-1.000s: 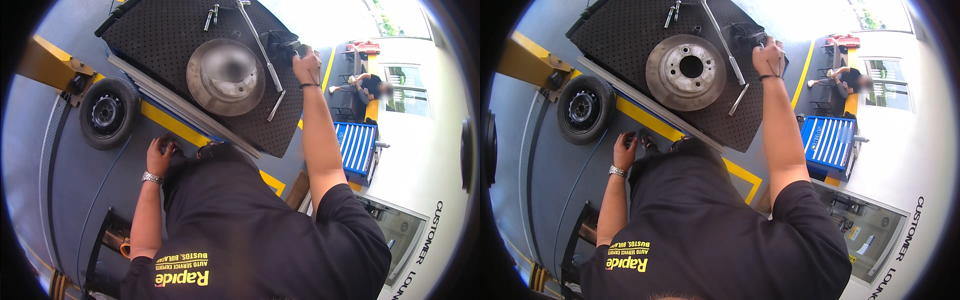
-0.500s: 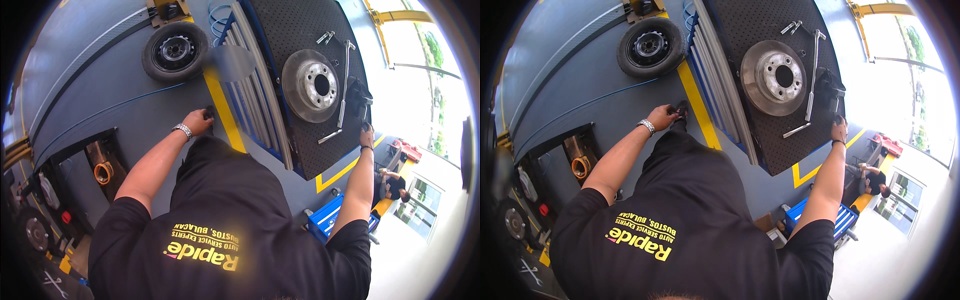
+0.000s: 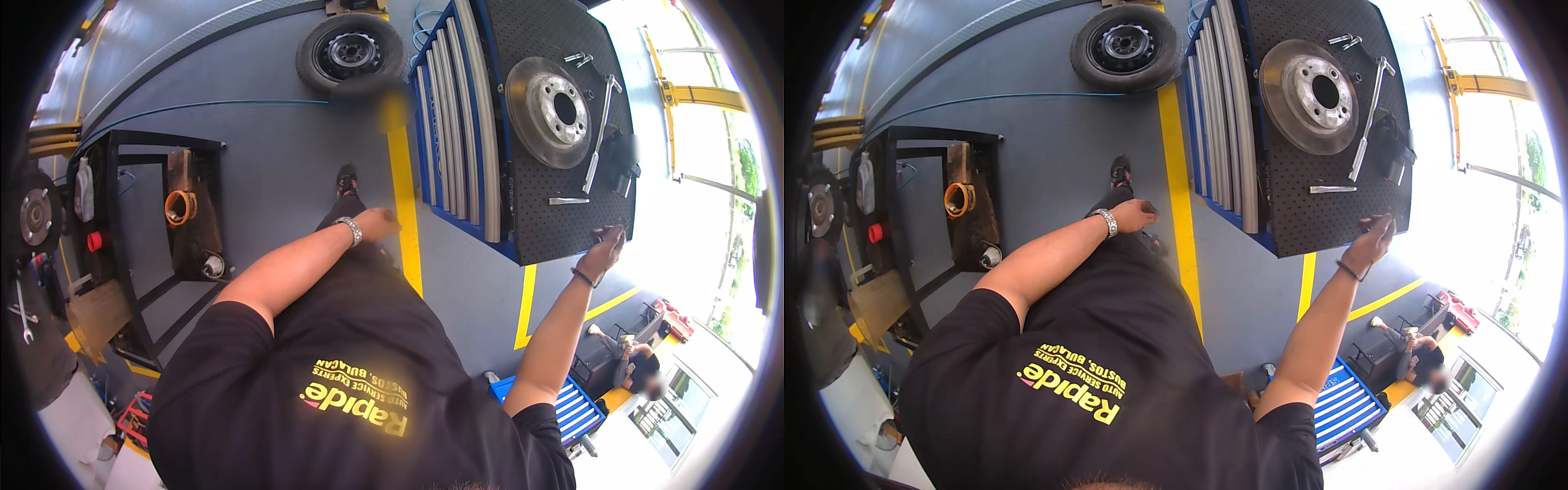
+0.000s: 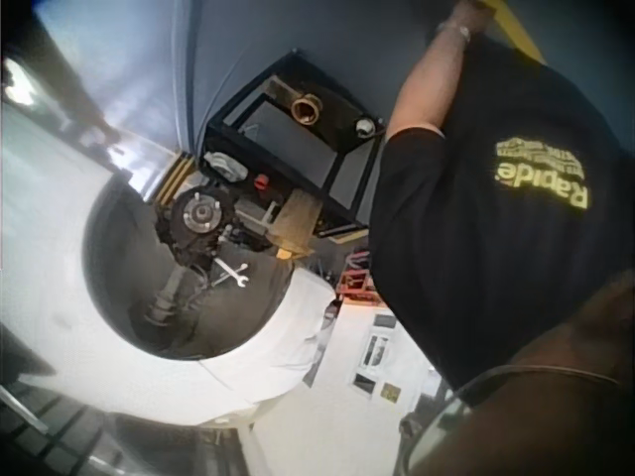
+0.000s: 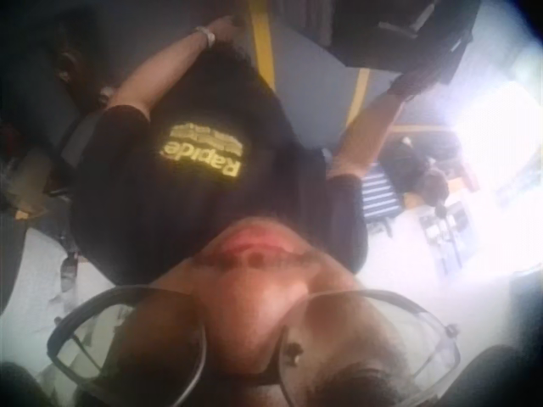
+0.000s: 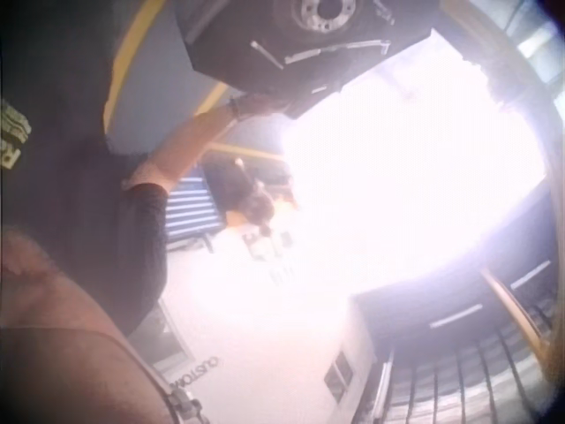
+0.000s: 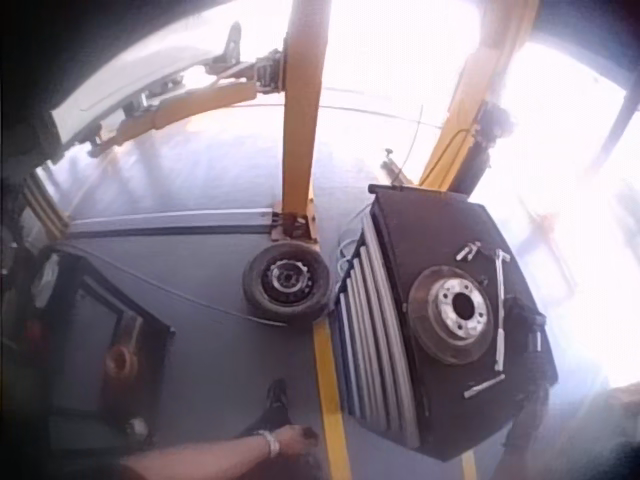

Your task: The person removes a brake caliper from a vehicle, retrieves sandpaper and a spray can from a tool cabinet, then sands and sprays the caliper. The person manipulates the caliper and tools by hand throughout the process.

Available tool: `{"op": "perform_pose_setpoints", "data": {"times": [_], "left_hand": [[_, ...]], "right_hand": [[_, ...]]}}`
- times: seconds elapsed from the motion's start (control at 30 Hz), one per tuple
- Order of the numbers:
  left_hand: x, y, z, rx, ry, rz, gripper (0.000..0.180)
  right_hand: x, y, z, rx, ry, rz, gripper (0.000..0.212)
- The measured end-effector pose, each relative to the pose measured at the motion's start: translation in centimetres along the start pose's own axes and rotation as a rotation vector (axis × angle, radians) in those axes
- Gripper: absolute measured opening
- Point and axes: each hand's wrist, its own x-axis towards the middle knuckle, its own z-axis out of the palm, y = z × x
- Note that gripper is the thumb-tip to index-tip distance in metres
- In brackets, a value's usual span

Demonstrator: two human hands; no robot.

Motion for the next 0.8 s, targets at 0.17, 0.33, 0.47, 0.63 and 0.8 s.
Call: {"op": "perform_pose_setpoints", "data": {"times": [0.17, 0.33, 0.47, 0.63, 0.8], "left_hand": [[8.3, -0.5, -0.8, -0.266, 0.059, -0.313, 0.057], [23.6, -0.7, 0.8, -0.443, 0.256, -0.245, 0.072], [33.8, -1.3, 4.3, -0.753, 0.273, -0.234, 0.084], [33.7, -4.4, 5.1, -1.09, 0.02, -0.214, 0.072], [27.8, -8.9, 1.8, -1.045, 0.076, -0.253, 0.059]], "right_hand": [[-9.1, -3.5, 5.9, -0.208, -0.209, -0.033, 0.035], [-10.4, -3.5, 6.6, -0.293, -0.2, -0.266, 0.039], [-10.1, -3.0, 5.1, -0.44, -0.147, -0.162, 0.05], [-9.6, -3.0, 3.0, -0.489, -0.166, -0.074, 0.054], [-9.5, -2.6, 1.3, -0.583, -0.181, 0.009, 0.044]]}}
